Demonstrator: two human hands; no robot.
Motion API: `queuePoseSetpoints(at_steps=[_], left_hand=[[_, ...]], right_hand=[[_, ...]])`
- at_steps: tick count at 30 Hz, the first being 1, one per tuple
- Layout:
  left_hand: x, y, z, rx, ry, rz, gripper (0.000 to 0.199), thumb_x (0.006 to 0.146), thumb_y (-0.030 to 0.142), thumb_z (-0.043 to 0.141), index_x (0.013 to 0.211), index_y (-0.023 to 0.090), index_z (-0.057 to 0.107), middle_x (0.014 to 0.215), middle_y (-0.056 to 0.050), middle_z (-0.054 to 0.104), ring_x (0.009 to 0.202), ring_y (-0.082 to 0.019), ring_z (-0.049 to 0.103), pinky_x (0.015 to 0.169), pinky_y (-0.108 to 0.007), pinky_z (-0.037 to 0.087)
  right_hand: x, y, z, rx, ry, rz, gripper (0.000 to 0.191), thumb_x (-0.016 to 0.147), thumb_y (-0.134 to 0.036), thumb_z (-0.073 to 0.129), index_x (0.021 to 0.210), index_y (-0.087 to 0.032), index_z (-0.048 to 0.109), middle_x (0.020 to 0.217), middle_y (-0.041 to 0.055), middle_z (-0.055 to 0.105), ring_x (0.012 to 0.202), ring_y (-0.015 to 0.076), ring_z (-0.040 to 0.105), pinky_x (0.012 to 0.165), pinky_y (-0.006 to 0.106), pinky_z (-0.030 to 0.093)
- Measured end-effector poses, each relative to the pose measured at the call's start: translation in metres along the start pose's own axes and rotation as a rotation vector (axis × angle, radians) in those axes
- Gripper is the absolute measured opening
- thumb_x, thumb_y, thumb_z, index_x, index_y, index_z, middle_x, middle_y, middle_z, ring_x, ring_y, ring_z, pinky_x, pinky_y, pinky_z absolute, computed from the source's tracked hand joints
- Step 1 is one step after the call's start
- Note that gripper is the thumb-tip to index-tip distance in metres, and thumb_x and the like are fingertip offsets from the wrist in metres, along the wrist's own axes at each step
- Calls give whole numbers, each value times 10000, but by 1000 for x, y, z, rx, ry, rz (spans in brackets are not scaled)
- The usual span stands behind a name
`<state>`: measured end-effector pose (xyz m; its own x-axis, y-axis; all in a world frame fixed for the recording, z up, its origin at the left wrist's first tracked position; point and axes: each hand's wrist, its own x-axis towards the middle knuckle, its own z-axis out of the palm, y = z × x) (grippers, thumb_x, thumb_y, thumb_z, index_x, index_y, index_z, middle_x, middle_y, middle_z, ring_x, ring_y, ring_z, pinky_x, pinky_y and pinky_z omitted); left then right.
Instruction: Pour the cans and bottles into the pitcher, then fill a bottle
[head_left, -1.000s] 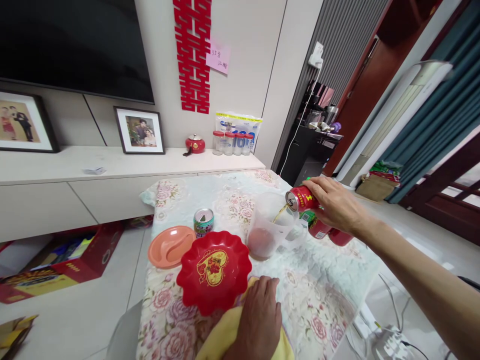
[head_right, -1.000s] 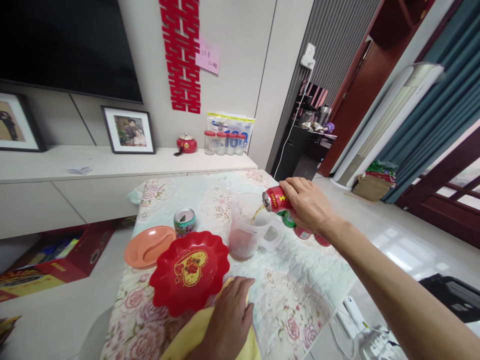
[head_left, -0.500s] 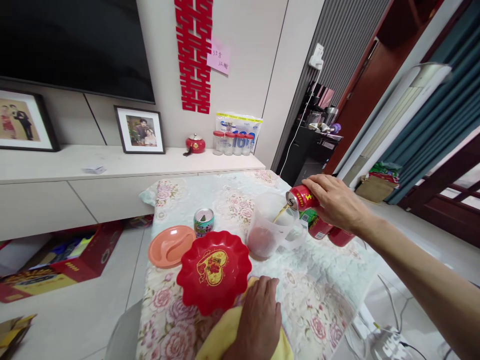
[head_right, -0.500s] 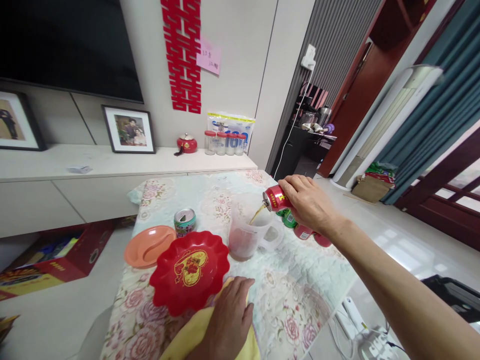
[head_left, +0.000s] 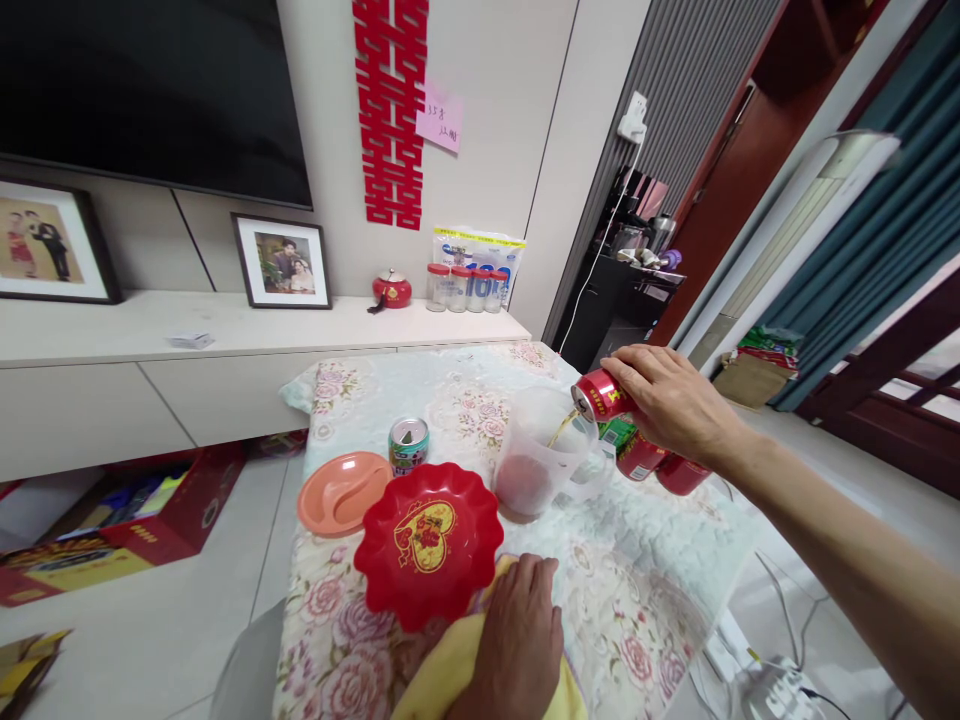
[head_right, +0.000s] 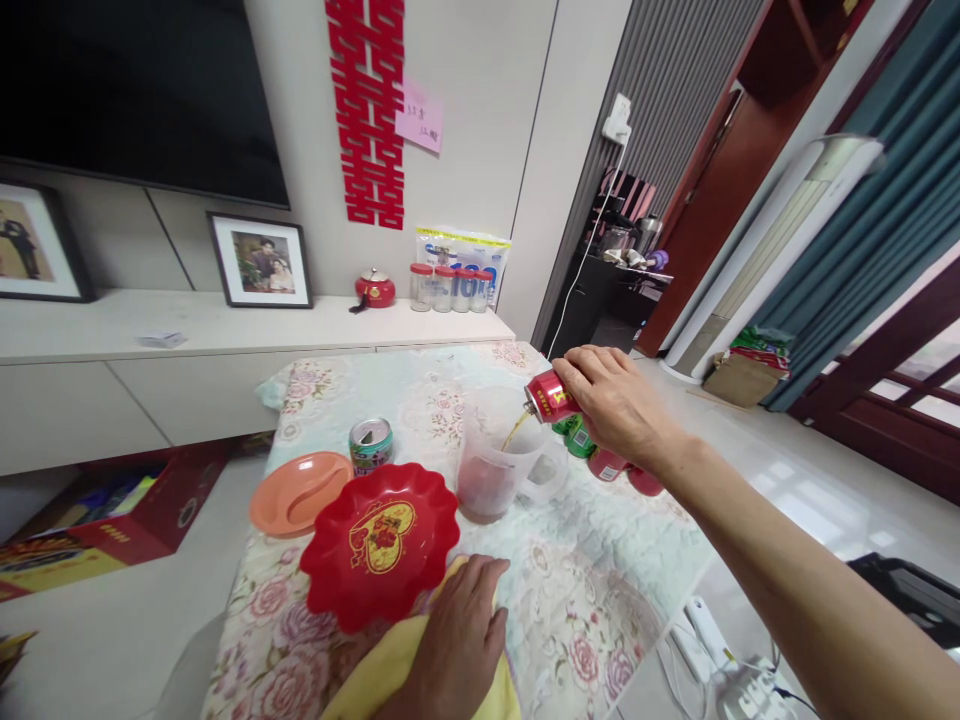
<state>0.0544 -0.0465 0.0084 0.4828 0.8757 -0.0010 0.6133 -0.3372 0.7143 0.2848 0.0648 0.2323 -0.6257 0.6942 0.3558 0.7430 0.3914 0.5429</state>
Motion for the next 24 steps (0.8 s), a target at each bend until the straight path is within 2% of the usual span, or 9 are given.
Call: queuePoseSetpoints(at_steps=[4,9,15,24], left_hand=[[0,-4,4,2,24,23,562,887,61,418,1388,237,606,1324,-81,655,1271,-277,580,1128,-434,429],[0,-9,7,-5,40,41,557,893,77,429,1400,236,597,1325,-81,655,1267,-261,580,1128,-400,421],[0,-8,9,-31,18,21,558,898,92,441,1418,232,586,1355,-83,637,1298,-264,559,1152,-410,401],[1,-4,4,-36,-16,-17,567,898,89,437,1424,235,591,1373,-80,633,1324,-262,543,1186,-409,377]], right_hand=[[2,-1,-4,-16,-13,-8,581,874,-79,498,1437,-218,484,1338,142,594,1187,321,568,1017,516,486],[5,-8,-9,-67,-13,-16,506,917,-70,476,1407,-189,518,1339,161,594,1200,314,566,1011,494,470],[9,-16,-11,-114,-29,-38,470,946,-50,454,1396,-144,553,1378,171,585,1312,319,520,1084,507,406],[15,-31,-13,-255,26,-114,357,996,-74,474,1330,-105,593,1341,169,620,1300,317,522,1064,487,422]])
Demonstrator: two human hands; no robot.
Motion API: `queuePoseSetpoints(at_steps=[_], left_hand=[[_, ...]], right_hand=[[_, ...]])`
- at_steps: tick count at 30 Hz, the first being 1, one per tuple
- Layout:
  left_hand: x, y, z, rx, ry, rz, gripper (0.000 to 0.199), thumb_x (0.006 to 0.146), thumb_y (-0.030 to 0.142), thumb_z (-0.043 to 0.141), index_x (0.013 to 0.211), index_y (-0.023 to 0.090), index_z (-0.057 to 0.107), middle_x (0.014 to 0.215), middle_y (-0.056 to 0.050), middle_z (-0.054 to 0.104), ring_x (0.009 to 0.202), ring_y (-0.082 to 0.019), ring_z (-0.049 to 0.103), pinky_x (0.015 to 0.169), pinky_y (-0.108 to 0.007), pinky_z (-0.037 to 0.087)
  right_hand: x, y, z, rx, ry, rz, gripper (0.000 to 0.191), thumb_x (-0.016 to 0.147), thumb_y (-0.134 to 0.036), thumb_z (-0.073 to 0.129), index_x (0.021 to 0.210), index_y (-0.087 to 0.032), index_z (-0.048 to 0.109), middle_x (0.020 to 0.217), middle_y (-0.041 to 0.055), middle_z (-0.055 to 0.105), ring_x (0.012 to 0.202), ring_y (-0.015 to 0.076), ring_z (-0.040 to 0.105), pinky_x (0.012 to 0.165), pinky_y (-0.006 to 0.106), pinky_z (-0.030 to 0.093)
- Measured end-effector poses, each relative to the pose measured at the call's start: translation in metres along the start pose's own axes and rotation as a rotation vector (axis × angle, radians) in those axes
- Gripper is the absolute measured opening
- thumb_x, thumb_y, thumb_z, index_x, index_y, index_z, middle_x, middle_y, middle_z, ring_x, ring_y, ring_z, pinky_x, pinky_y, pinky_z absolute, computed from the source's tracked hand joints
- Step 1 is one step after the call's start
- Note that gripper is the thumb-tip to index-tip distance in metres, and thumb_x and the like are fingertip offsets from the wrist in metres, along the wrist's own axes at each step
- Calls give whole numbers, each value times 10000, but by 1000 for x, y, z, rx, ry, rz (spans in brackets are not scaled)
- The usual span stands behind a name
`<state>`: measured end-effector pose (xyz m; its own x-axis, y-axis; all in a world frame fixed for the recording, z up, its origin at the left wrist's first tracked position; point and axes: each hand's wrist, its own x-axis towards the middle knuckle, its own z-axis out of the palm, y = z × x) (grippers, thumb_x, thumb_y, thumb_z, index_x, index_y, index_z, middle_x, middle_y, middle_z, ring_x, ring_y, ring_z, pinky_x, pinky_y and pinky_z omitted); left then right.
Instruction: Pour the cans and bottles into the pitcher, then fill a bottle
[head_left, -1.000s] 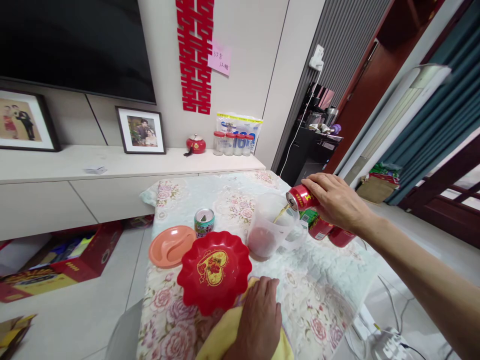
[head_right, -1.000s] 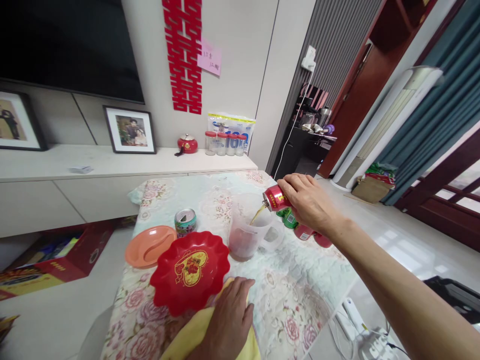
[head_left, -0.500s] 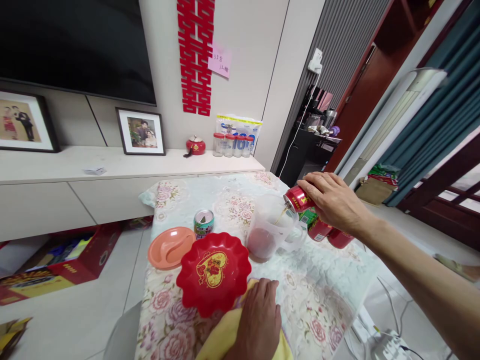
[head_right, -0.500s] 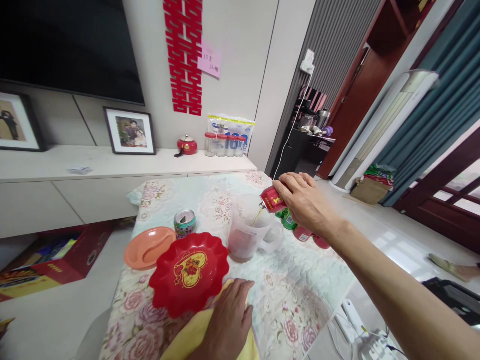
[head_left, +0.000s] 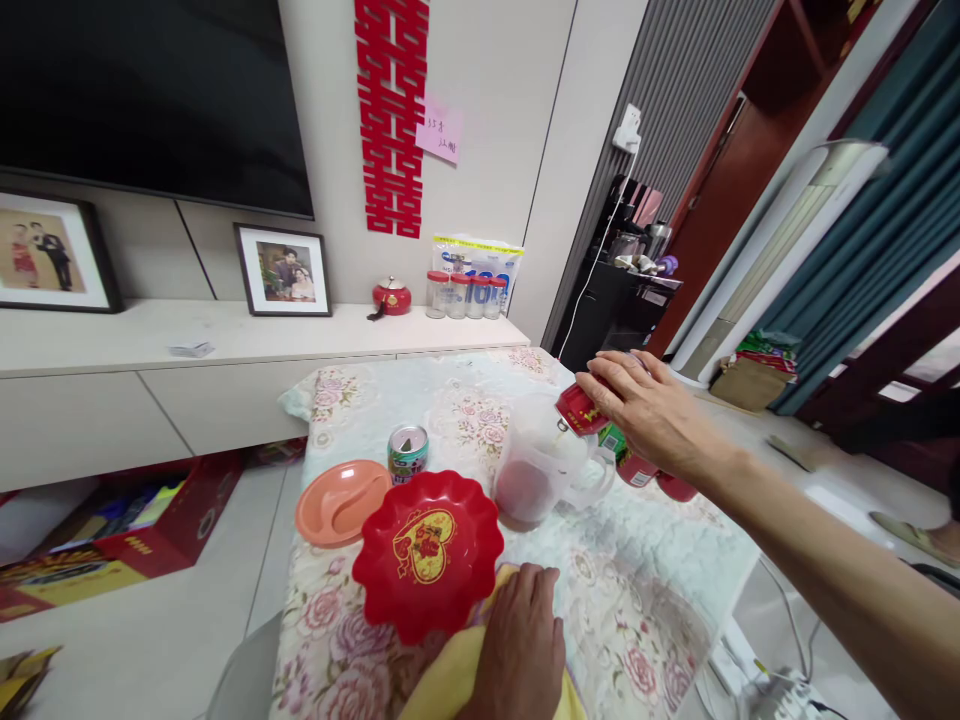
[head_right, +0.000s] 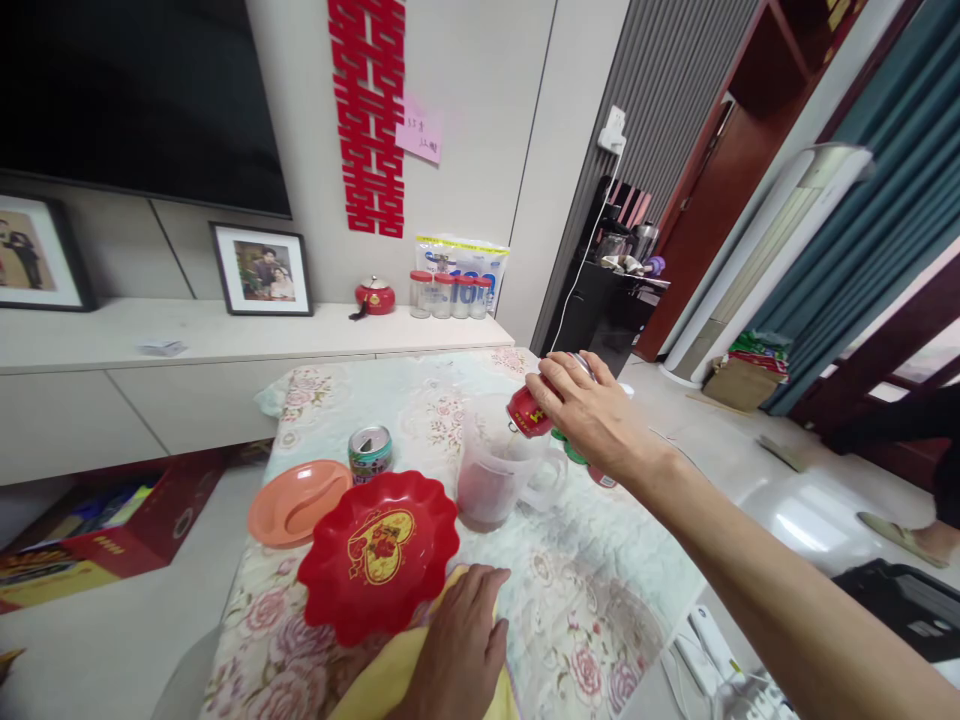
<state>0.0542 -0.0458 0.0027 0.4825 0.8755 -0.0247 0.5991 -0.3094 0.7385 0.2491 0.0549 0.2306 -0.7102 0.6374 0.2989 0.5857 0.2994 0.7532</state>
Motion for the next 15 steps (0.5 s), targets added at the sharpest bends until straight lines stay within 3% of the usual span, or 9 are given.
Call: queuePoseSetpoints(at_steps=[9,15], left_hand=[[-1,3,-4,-4,-29,-1,560,897,98,431,1418,230,589,1374,-89,628,1309,-271,550,1168,-423,395],[-1,4,-4,22,-1,12,566,882,84,430,1400,235,603,1350,-89,650,1299,-266,571,1157,-411,420]], right_hand=[[6,-9,-7,-26,16,1,358,1043,-58,380,1320,-141,591,1339,156,629,1326,298,510,1111,536,373],[5,-18,7,106,-59,51,446,962,23,378,1314,-162,577,1323,148,629,1322,295,512,1121,588,326]])
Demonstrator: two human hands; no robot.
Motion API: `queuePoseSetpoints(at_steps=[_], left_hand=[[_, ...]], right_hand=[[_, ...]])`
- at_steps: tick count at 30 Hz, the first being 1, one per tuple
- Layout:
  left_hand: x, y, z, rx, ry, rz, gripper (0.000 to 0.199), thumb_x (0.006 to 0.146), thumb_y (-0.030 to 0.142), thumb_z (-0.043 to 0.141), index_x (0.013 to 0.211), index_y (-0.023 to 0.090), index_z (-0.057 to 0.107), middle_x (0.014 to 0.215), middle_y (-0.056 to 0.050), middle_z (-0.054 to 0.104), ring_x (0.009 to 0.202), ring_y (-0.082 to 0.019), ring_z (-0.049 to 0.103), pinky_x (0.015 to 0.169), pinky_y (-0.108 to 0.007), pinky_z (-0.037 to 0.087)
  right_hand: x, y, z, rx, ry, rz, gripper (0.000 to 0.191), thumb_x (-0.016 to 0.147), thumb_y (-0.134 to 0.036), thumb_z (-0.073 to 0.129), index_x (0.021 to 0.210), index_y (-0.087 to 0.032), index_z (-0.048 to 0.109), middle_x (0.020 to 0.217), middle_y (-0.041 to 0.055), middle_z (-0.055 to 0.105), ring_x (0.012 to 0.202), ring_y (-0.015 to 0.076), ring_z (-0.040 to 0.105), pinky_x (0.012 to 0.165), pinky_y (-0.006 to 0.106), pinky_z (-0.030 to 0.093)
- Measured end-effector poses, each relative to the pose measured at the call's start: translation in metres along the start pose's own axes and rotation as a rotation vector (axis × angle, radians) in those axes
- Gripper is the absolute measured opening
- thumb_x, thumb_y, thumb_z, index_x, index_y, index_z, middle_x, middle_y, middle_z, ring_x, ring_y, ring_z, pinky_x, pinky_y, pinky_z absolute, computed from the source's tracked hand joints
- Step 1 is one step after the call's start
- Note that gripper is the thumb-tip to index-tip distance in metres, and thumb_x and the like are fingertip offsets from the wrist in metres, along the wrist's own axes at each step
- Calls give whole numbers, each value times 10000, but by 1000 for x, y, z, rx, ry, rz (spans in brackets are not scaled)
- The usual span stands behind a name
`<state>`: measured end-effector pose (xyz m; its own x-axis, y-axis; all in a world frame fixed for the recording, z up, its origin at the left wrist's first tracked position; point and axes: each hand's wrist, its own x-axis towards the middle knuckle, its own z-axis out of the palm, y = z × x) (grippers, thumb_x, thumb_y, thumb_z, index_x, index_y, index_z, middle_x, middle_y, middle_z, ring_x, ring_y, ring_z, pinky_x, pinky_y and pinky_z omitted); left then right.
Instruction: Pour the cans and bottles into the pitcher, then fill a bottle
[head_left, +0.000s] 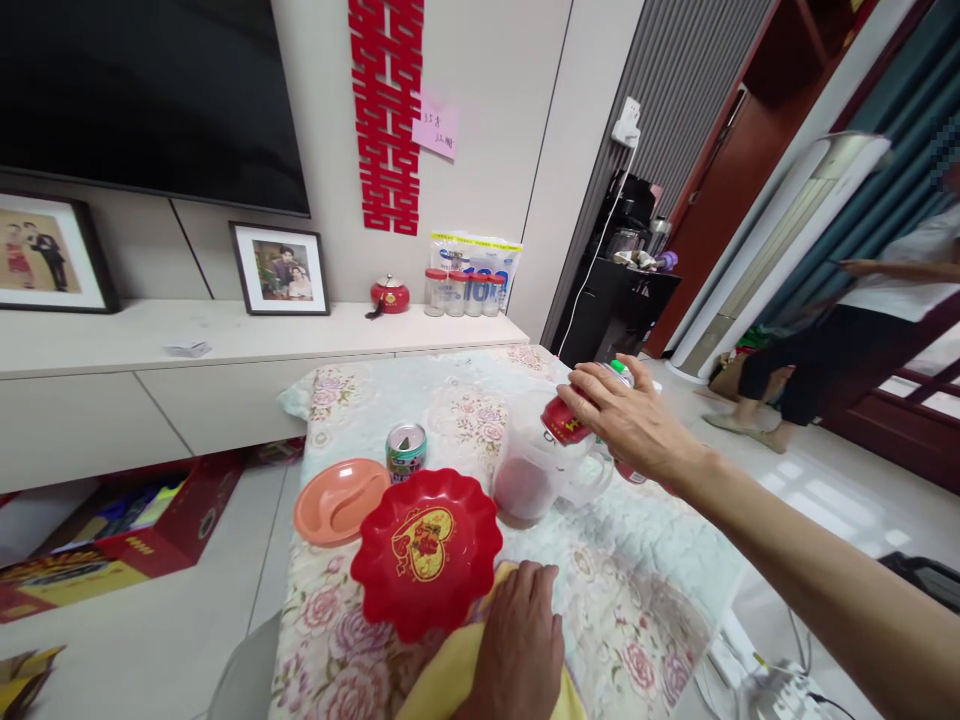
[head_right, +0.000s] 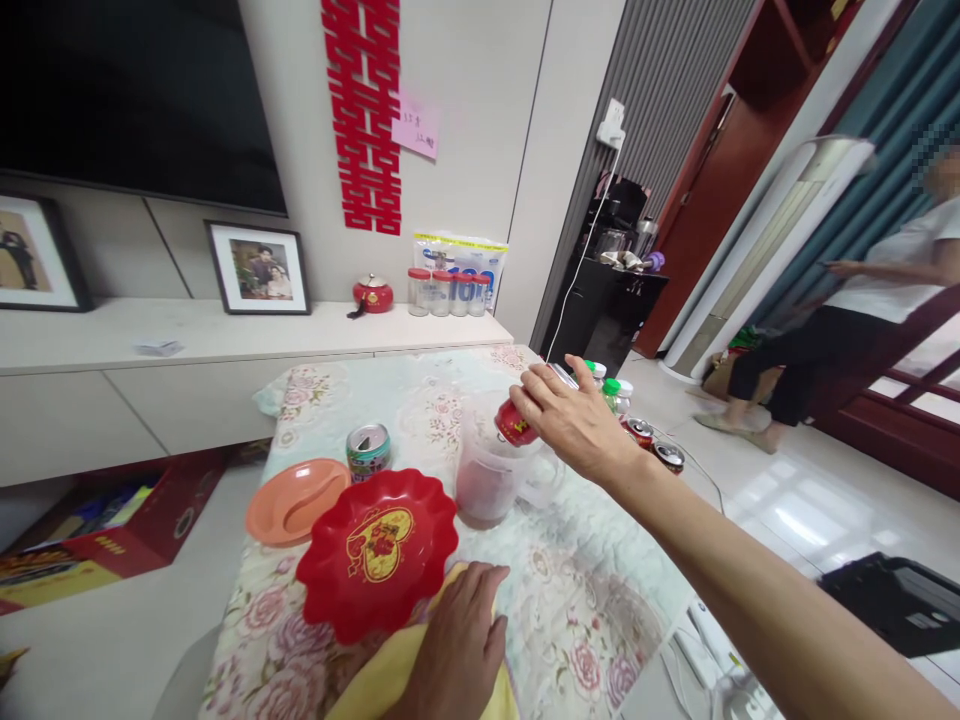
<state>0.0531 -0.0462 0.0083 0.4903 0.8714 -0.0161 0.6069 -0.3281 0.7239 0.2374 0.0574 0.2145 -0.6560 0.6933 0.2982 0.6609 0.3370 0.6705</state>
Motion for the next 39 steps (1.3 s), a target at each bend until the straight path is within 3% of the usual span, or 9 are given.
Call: queuePoseSetpoints(at_steps=[6,12,18,21,24,27,30,34,39], left_hand=[[2,-3,2,41,-13,-5,576,905,88,393,1424,232,598,1412,-101,638,1350,-282,562,1178,-444,421],[4,-13,10,66,49,65,579,889,100,402,1424,188,606,1352,-131,674,1312,-291,605,1152,-459,466],[6,-22,18,-120,290,157,513,837,104,435,1274,194,687,1210,-119,731,1187,-275,680,1055,-443,552],[7,-23,19,-327,474,136,390,909,184,437,1209,202,685,1182,-120,733,1118,-256,701,982,-413,585],[2,-16,9,-497,503,66,365,967,378,492,1261,220,639,1241,-133,720,1106,-271,709,920,-417,602],[-9,-1,-8,-566,417,57,785,816,531,703,1494,223,453,1402,-171,646,1252,-341,652,981,-472,582],[-23,19,-23,-520,317,70,1148,612,421,852,1592,212,291,1465,-177,589,1313,-369,603,1063,-493,543],[-33,40,-38,-436,273,-13,1001,620,205,712,1561,228,370,1330,-112,660,1229,-288,645,1091,-401,537],[-29,42,-94,-364,390,-52,877,649,323,704,1481,199,455,1267,-133,683,1103,-303,692,994,-448,587]], right_hand=[[-9,12,17,311,-90,240,573,822,-36,515,1378,-172,552,1343,151,610,1232,331,573,1056,596,393],[-32,21,18,877,5,600,678,743,-301,751,1394,-208,585,1297,116,653,1163,339,624,1007,521,500],[-92,-9,2,1574,137,908,673,693,-444,907,1266,-196,657,1213,115,708,1103,316,674,919,423,574],[-127,-41,-5,1695,137,946,712,663,-464,935,1271,-193,682,1276,136,695,1157,339,669,973,439,570],[-150,-78,-9,1744,6,926,778,679,-537,908,1346,-209,678,1361,133,658,1227,361,638,1090,481,513],[-151,-112,-16,1791,-128,872,859,612,-619,917,1356,-250,697,1364,111,662,1250,401,623,1088,492,521],[-138,-137,-25,1800,-202,825,809,614,-633,916,1331,-314,722,1348,85,676,1219,404,644,1042,481,560],[-130,-155,-21,1743,-210,734,762,728,-632,841,1408,-328,681,1403,93,652,1297,399,609,1066,483,554],[-159,-158,12,1632,-112,728,802,706,-598,864,1443,-358,657,1492,77,585,1370,405,560,1090,505,541]])
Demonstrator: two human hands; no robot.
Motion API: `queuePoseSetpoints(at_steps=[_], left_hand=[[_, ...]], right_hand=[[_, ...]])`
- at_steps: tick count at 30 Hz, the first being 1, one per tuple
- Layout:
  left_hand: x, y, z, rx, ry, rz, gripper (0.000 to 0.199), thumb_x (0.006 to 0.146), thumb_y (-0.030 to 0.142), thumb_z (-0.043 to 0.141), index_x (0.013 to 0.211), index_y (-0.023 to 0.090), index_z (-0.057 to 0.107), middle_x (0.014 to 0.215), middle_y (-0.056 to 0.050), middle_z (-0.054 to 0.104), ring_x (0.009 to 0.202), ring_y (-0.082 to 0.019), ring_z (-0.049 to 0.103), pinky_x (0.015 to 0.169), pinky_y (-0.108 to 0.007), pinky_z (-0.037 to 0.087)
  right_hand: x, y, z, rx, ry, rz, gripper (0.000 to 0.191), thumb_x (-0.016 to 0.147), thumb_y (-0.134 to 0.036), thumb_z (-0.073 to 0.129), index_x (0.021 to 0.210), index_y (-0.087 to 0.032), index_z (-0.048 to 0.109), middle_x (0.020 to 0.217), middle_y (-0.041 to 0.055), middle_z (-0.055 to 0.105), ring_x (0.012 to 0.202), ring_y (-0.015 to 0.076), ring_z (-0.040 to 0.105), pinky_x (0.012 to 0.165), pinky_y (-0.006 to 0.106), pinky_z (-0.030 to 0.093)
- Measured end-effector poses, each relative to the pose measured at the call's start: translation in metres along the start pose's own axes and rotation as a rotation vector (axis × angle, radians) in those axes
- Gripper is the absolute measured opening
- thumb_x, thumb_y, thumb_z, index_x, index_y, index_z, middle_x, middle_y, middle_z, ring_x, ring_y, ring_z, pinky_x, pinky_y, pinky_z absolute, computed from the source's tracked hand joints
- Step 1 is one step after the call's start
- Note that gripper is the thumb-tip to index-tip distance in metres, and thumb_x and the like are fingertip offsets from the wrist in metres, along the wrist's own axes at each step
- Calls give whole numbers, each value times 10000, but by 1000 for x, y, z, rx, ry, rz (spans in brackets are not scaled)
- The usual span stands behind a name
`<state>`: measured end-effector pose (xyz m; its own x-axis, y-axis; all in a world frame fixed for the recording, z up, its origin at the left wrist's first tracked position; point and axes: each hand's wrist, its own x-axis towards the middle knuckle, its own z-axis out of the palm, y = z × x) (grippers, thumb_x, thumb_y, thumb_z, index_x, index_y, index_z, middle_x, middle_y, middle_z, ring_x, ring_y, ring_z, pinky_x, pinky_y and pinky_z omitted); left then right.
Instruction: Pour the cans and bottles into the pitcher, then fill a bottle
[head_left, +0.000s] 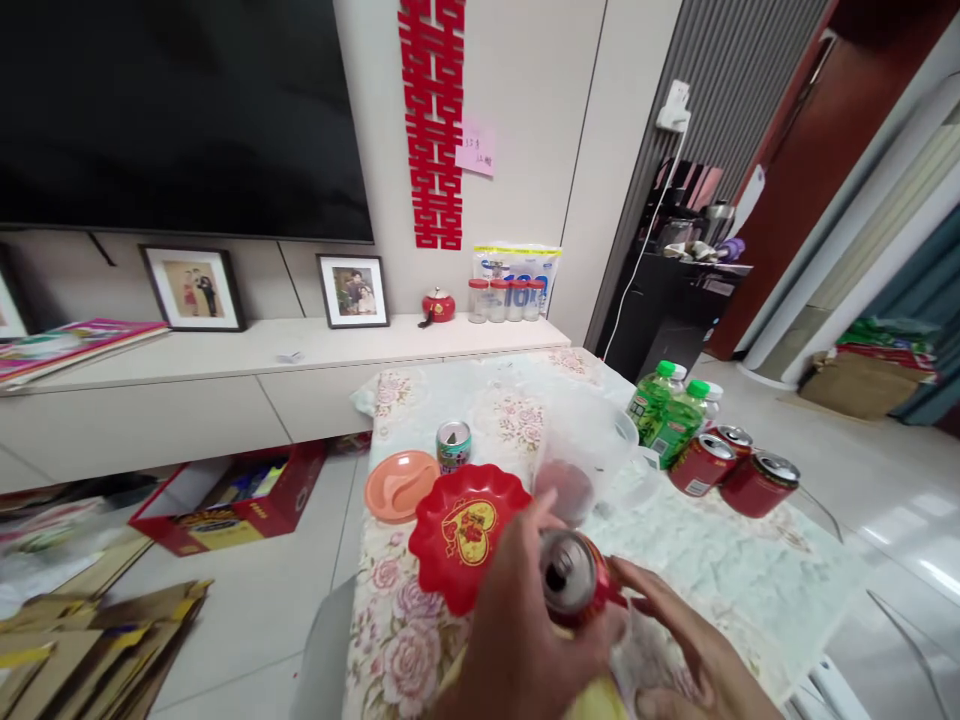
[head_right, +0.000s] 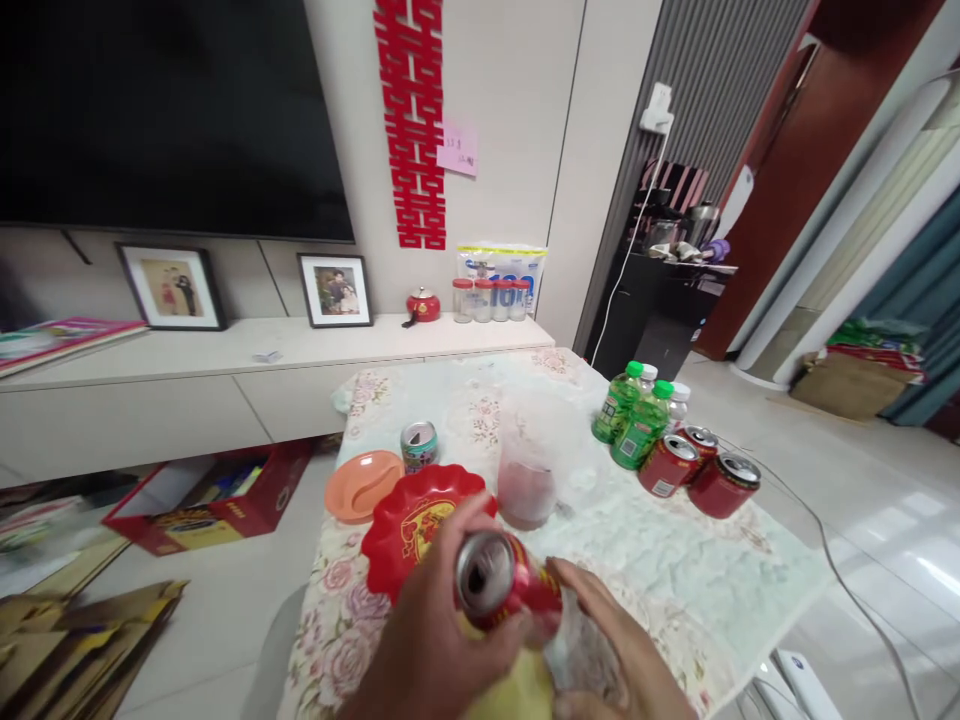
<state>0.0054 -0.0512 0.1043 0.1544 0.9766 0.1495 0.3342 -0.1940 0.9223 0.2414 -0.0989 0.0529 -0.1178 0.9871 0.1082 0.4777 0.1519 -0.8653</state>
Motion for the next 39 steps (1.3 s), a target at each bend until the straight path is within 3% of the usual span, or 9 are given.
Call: queuePoseSetpoints(at_steps=[3,7,12,17,22,25,28,34,39], left_hand=[[37,11,-46,99,196,24,834,733,414,712,1482,182,428,1268,-132,683,1105,-302,695,996,-480,562],[106,14,-82,385,255,47,823,789,332,738,1509,180,369,1311,-121,680,1197,-312,674,1045,-468,508],[168,-3,-74,774,102,59,765,878,343,689,1531,165,333,1417,-156,640,1320,-319,604,1088,-465,449],[183,-24,-58,861,0,70,700,872,326,662,1501,183,389,1364,-167,664,1292,-368,612,1089,-530,422],[190,-32,-52,898,-49,95,593,932,319,583,1466,115,426,1312,-197,679,1273,-400,619,1099,-566,423],[193,-34,-52,898,-61,116,566,966,298,546,1471,91,394,1348,-205,663,1294,-381,613,1119,-571,413],[195,-39,-52,892,-64,121,584,978,311,541,1496,126,343,1441,-194,613,1322,-359,604,1132,-545,415],[201,-55,-50,902,-153,62,644,917,321,595,1491,123,382,1376,-198,658,1296,-385,622,1088,-536,439],[202,-60,-51,899,-189,28,631,836,342,662,1426,223,473,1350,-130,679,1275,-330,622,1054,-449,445]], right_hand=[[-7,25,-16,27,116,29,643,754,-554,826,1356,-351,726,1407,84,651,1216,371,683,956,424,630],[-15,43,-41,133,367,218,614,626,-563,884,1165,-280,806,1270,111,727,1028,352,760,804,347,674],[-14,55,-70,141,706,412,741,498,-652,874,1092,-219,780,1212,128,747,1123,385,717,890,388,661],[4,74,-101,94,980,427,872,511,-664,827,1192,-133,705,1262,182,711,1199,406,665,1116,535,509],[33,108,-137,8,1069,380,961,596,-647,792,1375,-114,607,1403,196,621,1268,368,616,1116,520,476],[53,126,-156,-11,1044,357,1038,561,-604,831,1434,-110,563,1458,221,568,1297,387,584,1087,525,479],[72,138,-168,-12,987,316,1038,512,-547,866,1413,-121,576,1393,200,616,1238,388,606,1024,522,507],[93,149,-173,9,904,179,930,514,-505,859,1341,-167,597,1250,127,685,1097,311,648,972,459,518],[97,160,-171,36,907,200,898,477,-503,887,1271,-183,616,1164,119,705,1012,316,661,962,490,503]])
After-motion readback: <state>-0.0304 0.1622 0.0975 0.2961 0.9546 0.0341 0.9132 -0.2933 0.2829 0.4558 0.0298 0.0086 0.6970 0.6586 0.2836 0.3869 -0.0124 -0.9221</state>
